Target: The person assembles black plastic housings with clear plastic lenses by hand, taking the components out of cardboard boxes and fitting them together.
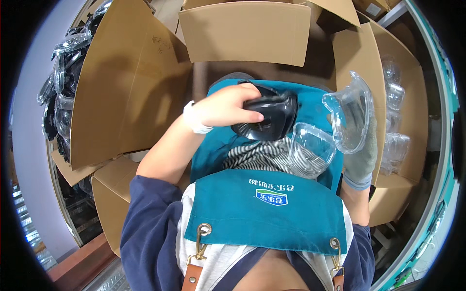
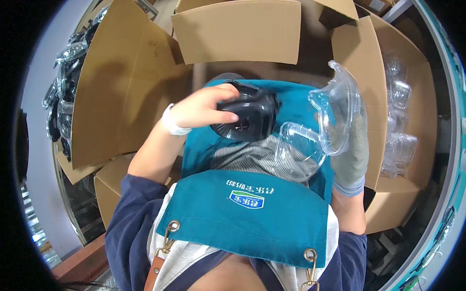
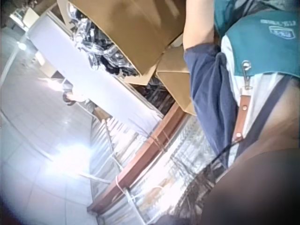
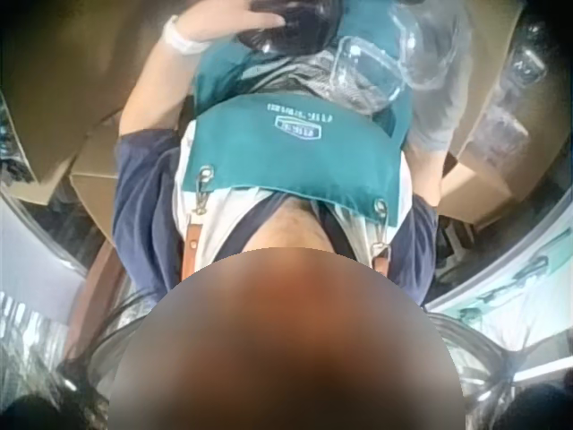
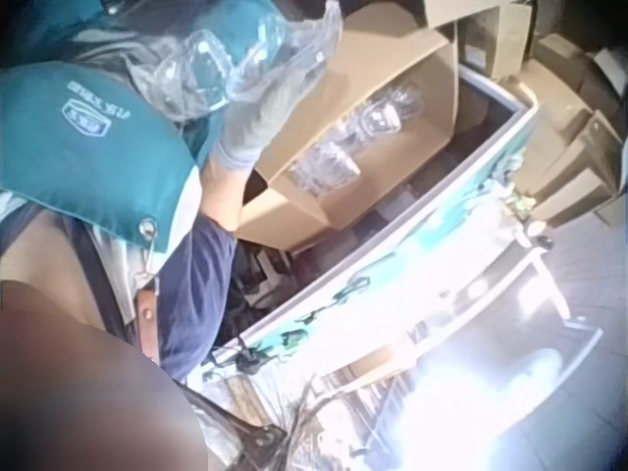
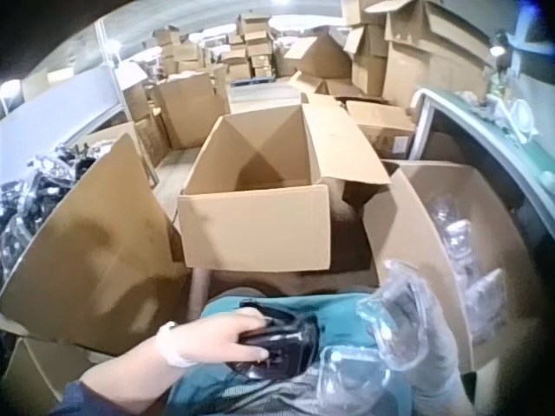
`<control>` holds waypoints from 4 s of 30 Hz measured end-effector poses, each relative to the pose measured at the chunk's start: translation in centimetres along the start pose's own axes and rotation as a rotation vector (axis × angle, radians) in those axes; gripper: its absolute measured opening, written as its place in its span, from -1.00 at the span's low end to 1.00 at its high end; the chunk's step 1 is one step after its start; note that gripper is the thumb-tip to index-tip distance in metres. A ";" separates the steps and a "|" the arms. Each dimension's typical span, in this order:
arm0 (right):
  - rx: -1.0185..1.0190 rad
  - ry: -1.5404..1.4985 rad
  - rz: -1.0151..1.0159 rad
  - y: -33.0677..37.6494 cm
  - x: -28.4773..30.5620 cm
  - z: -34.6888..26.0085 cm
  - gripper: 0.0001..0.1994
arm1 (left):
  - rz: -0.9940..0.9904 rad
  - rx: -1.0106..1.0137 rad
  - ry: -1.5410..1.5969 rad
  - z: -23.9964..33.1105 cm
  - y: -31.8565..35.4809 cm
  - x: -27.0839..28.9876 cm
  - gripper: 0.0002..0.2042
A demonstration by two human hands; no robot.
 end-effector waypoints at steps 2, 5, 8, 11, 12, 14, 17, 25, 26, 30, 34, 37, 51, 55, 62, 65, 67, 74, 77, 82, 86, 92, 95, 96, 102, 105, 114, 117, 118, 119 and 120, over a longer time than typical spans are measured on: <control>0.062 0.001 -0.017 -0.3 -1.7 -0.1 -0.48 | 0.129 0.114 0.640 1.7 1.5 0.7 -0.57; 0.396 0.519 0.110 -1.3 -4.3 0.8 -0.45 | 0.193 0.127 1.085 2.8 2.4 1.0 -0.52; 0.473 0.249 -0.158 -0.8 -10.2 1.4 -0.33 | 0.342 -0.082 1.165 5.0 1.5 -1.3 -0.59; 0.514 0.128 -0.283 -0.1 -11.9 1.9 -0.21 | 0.445 -0.305 1.309 7.3 0.4 -4.3 -0.49; 0.410 0.027 -0.282 -0.3 -12.0 2.2 -0.13 | 0.526 -0.277 1.268 6.8 0.6 -4.2 -0.34; 0.500 0.209 -0.269 -0.5 -12.1 2.1 -0.16 | 0.519 -0.297 1.213 6.7 0.4 -4.5 -0.29; 1.008 0.646 -0.286 -0.5 -12.1 2.2 -0.09 | 0.357 -0.168 1.181 6.4 0.7 -5.2 -0.18; 1.033 0.428 -0.303 0.3 -11.7 3.0 -0.03 | 0.192 0.029 1.654 2.9 0.3 -5.3 -0.39; 0.591 0.568 -0.290 0.4 -10.3 3.2 -0.01 | 0.238 0.047 1.714 3.4 0.4 -5.1 -0.39; 0.666 0.725 -0.162 -0.2 -11.2 2.2 -0.03 | 0.668 -0.310 0.714 4.6 0.8 -2.3 -0.17; 0.334 0.454 -0.255 -0.1 -12.0 2.8 -0.05 | 0.702 -0.270 0.535 6.0 1.4 -2.7 -0.08; 0.284 0.309 -0.256 0.2 -12.6 2.4 -0.09 | 0.714 -0.259 0.555 5.9 1.5 -3.0 -0.08; 0.437 0.619 -0.476 -0.7 -11.8 1.2 -0.40 | 0.627 -0.220 1.037 7.1 0.9 -4.0 -0.16; 0.209 0.311 -0.311 -1.1 -12.0 2.9 -0.42 | 0.622 -0.242 1.092 6.2 0.6 -4.5 -0.31; -0.082 0.103 -0.253 -1.4 -11.2 5.3 -0.28 | 0.568 -0.210 1.059 4.2 0.0 -4.7 -0.31; 0.043 0.071 -0.131 -2.1 -11.2 4.8 -0.18 | 0.628 -0.227 0.904 4.7 -0.3 -3.9 -0.42; 0.207 0.140 -0.122 -2.6 -10.6 4.1 0.03 | 0.870 -0.148 0.131 4.7 0.7 -3.1 -0.53; 0.854 1.018 -0.081 -0.9 -12.2 1.6 -0.06 | 1.096 0.049 1.297 4.0 -1.1 -2.7 -0.53; 0.737 0.793 -0.138 -1.4 -11.9 2.2 -0.29 | 0.838 -0.058 1.521 2.1 -1.8 -1.1 -0.51; 0.492 0.719 -0.219 -0.9 -11.3 2.5 -0.81 | 0.784 -0.106 1.654 2.0 -1.5 -1.3 -0.48; 0.506 0.450 -0.248 -1.0 -11.0 2.8 -0.89 | 0.826 -0.095 1.651 2.0 -1.1 -2.0 -0.46; 0.231 0.358 -0.153 -1.3 -11.7 1.7 -0.77 | 0.912 -0.244 1.621 0.8 0.3 -0.2 -0.58; 0.087 0.224 -0.184 -1.4 -12.6 -0.7 -0.80 | 1.070 -0.102 1.412 1.7 0.9 -0.5 -0.59; -0.017 0.344 -0.237 -1.1 -12.5 -0.8 -0.86 | 1.113 -0.075 1.313 2.2 0.6 -1.0 -0.58; 0.084 0.252 -0.253 -1.3 -11.3 0.9 -0.86 | 1.144 -0.205 1.012 1.9 0.6 -2.1 -0.57; -0.015 0.092 -0.155 -1.3 -10.0 2.7 -0.80 | 1.183 -0.151 0.924 1.4 1.1 -2.1 -0.56; 0.684 1.335 -0.537 -0.7 -9.3 -1.0 -0.24 | 1.238 -0.388 0.302 4.3 9.3 6.4 -0.48; 0.430 1.623 -0.578 2.0 -4.0 1.6 -0.21 | 1.464 -0.400 0.157 7.7 13.4 14.1 -0.51; 0.354 1.693 -0.637 2.6 -2.5 2.5 -0.17 | 1.553 -0.428 0.165 7.6 15.4 17.8 -0.56; 0.358 1.692 -0.641 3.1 -1.7 3.3 -0.17 | 1.575 -0.327 0.188 8.2 16.1 21.2 -0.57; 0.327 1.724 -0.618 3.3 -1.0 4.0 -0.13 | 1.699 -0.405 0.183 9.2 16.8 25.3 -0.58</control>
Point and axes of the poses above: each hand's wrist, its own y-axis away from the middle knuckle, its own x-axis out of the back of the hand, z = x × y, the point moved 3 cm from there along -y, towards the middle knuckle, and after that the axes turned 6 degrees about z, right-handed, at the moved point
